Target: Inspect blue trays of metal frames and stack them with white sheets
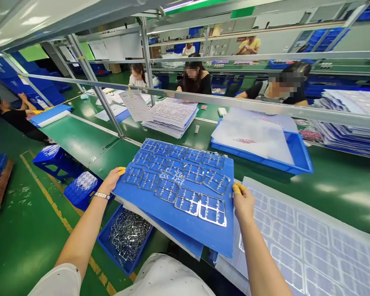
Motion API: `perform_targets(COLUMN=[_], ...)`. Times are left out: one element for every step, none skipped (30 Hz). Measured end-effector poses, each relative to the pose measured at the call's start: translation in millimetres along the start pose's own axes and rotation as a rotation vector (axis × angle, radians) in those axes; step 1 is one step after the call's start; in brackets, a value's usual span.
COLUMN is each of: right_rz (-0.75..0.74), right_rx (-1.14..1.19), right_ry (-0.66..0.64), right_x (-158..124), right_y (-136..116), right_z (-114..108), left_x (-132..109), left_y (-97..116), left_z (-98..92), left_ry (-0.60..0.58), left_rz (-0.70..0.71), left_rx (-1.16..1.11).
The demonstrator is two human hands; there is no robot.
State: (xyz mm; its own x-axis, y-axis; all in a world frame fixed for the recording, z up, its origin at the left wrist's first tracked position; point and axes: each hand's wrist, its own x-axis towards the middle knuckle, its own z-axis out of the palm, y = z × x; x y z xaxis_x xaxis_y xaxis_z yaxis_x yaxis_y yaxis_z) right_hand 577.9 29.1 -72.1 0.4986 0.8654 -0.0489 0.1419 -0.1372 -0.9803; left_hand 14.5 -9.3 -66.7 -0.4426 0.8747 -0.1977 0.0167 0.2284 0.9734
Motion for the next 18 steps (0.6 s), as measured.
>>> perform_targets(right_rz=[0.036, 0.066, 0.081, 0.085, 0.089, 0.091, 0.092, 0.093, 0.092, 0.091, 0.087, 0.083, 0.078, 0.076, 0.079, 0.088, 0.103, 0.121], right_rx=[0.032, 0.058, 0.075, 0.083, 0.091, 0.097, 0.100, 0.101, 0.100, 0.098, 0.095, 0.093, 0.092, 0.094, 0.098, 0.104, 0.112, 0.123], right_ry=[-0.024, -0.043, -0.054, -0.059, -0.065, -0.072, -0.077, -0.082, -0.089, -0.098, -0.109, -0.121, -0.131, -0.140, -0.146, -0.150, -0.153, -0.154], right_x=[-1.5, -2.8, -3.8, -4.5, -5.0, -5.3, -5.4, -5.5, -5.7, -5.9, -6.2, -6.6, -7.1, -7.6, -8.2, -8.9, -9.6, -10.3], right_y=[-3.1, -5.1, -6.1, -6.2, -5.6, -4.7, -3.8, -2.9, -2.4, -2.2, -2.3, -2.7, -3.2, -3.7, -4.2, -4.6, -5.0, -5.5], right_z=[2.2, 4.1, 5.6, 6.8, 7.7, 8.4, 8.9, 9.3, 9.7, 10.2, 10.9, 12.0, 13.4, 15.1, 17.1, 19.4, 21.8, 24.1], left_x=[-1.1, -2.3, -3.3, -4.0, -4.3, -4.0, -3.3, -2.2, -0.8, 0.6, 1.9, 3.0, 3.9, 4.5, 4.9, 5.2, 5.5, 6.1], left_y=[-2.3, -4.9, -7.5, -10.0, -12.2, -14.0, -15.3, -16.1, -16.4, -16.2, -15.6, -14.6, -13.4, -12.1, -10.9, -9.8, -9.2, -9.1], left_z=[-1.0, -1.9, -2.7, -3.5, -4.5, -5.7, -7.1, -8.6, -10.1, -11.7, -13.2, -14.6, -15.9, -17.1, -18.3, -19.6, -21.1, -23.0], left_ry=[-0.010, -0.016, -0.021, -0.023, -0.023, -0.021, -0.012, -0.001, 0.013, 0.027, 0.041, 0.056, 0.070, 0.084, 0.097, 0.107, 0.113, 0.116], left_rz=[-0.023, -0.046, -0.067, -0.087, -0.102, -0.115, -0.126, -0.137, -0.148, -0.158, -0.166, -0.172, -0.176, -0.178, -0.178, -0.178, -0.178, -0.179], left_rx=[-0.023, -0.044, -0.064, -0.082, -0.100, -0.116, -0.129, -0.140, -0.149, -0.156, -0.162, -0.168, -0.172, -0.175, -0.177, -0.177, -0.175, -0.171])
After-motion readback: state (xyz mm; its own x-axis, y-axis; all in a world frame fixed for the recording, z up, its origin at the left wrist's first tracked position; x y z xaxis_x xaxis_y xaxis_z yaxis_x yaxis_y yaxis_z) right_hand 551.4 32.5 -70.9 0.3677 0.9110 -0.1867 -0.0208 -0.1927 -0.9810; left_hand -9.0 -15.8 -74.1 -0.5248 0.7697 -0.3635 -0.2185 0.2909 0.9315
